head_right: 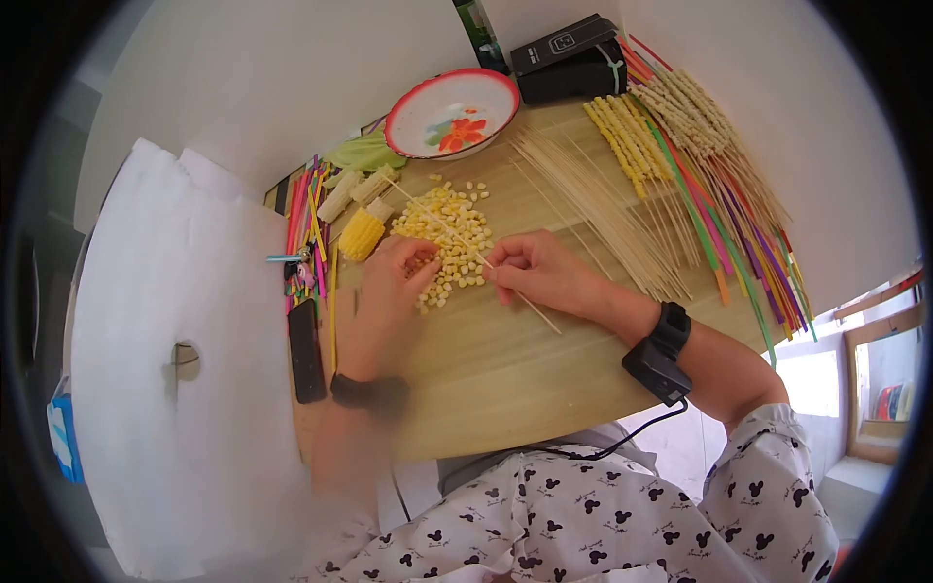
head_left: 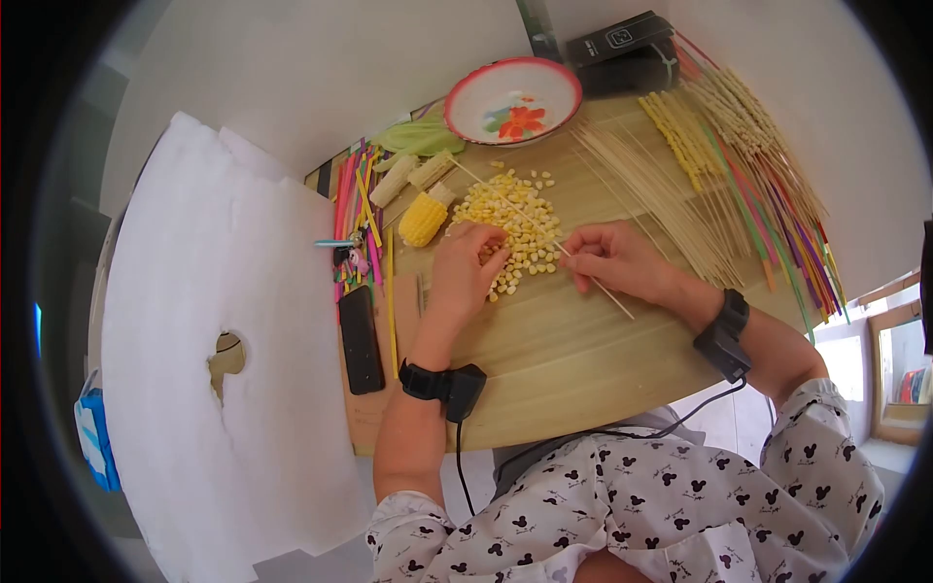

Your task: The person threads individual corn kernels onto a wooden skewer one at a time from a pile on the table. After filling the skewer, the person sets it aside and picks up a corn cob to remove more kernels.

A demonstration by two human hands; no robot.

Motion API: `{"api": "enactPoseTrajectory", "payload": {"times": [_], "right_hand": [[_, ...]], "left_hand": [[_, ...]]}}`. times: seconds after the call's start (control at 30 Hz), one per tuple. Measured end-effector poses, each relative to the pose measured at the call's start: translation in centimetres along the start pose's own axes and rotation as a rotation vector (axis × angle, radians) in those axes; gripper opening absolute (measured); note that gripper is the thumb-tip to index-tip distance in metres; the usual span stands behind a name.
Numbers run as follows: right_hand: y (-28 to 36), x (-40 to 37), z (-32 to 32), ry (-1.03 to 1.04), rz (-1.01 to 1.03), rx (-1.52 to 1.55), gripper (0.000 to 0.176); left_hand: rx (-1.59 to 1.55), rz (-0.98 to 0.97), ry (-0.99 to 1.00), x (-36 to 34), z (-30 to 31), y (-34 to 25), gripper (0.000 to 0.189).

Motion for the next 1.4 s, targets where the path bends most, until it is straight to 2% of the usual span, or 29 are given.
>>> {"api": "enactPoseTrajectory", "payload": {"times": [0.1,0.3,0.43,0.5,0.63,0.73,0.8,0.83,0.9,1.0,1.1,1.23,1.4], "right_hand": [[-0.6,0.3,0.1,0.021,0.002,-0.03,0.015],[-0.4,0.0,0.0,0.041,0.013,-0.027,0.016],[-0.3,0.0,0.2,0.062,0.032,-0.011,0.02],[-1.0,0.3,0.2,0.054,0.048,-0.012,0.02],[-1.2,0.4,0.1,0.057,0.073,-0.03,0.022],[-1.4,0.5,0.3,0.07,0.089,-0.033,0.023],[-1.5,0.3,0.2,0.067,0.076,-0.027,0.023],[-1.4,0.5,0.2,0.063,0.072,-0.024,0.023],[-1.1,0.5,0.1,0.071,0.058,-0.031,0.023],[-0.1,-0.1,-0.2,0.076,0.028,-0.029,0.024],[-0.2,-0.1,-0.3,0.08,0.004,-0.03,0.024],[-0.9,0.1,-0.2,0.116,0.026,-0.07,0.023],[-0.7,-0.2,-0.2,0.141,0.03,-0.138,0.022]], "left_hand": [[0.091,-0.014,0.009,-0.1,0.2,0.6,0.012],[-0.025,0.063,-0.058,-0.4,0.6,0.9,0.011],[-0.089,0.192,-0.038,-0.2,1.6,0.2,0.013],[0.098,0.042,0.096,0.1,2.3,-0.6,0.013],[0.119,-0.033,0.148,-0.5,1.3,0.5,0.015],[-0.012,0.08,0.127,-0.2,1.2,0.7,0.014],[-0.21,0.261,0.065,-0.1,1.3,2.0,0.012],[-0.206,0.263,0.058,0.0,1.4,2.3,0.012],[-0.552,0.336,-0.072,0.1,1.8,2.9,0.013],[-0.72,0.43,-0.207,0.1,2.3,3.4,0.015],[-0.79,0.417,-0.228,-0.1,2.3,4.6,0.019],[-0.734,0.446,-0.228,0.0,2.5,5.1,0.019],[-0.963,0.452,-0.394,0.0,2.7,6.1,0.018]]}}
Point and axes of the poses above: each hand's wrist, its own x-axis towards the middle knuckle, its own z-axis out of the back of the hand, y = z × x, the point moved 1 cm from there along x, towards the middle knuckle, and after that the axes turned 6 degrees about -z, right-handed, at the moved point
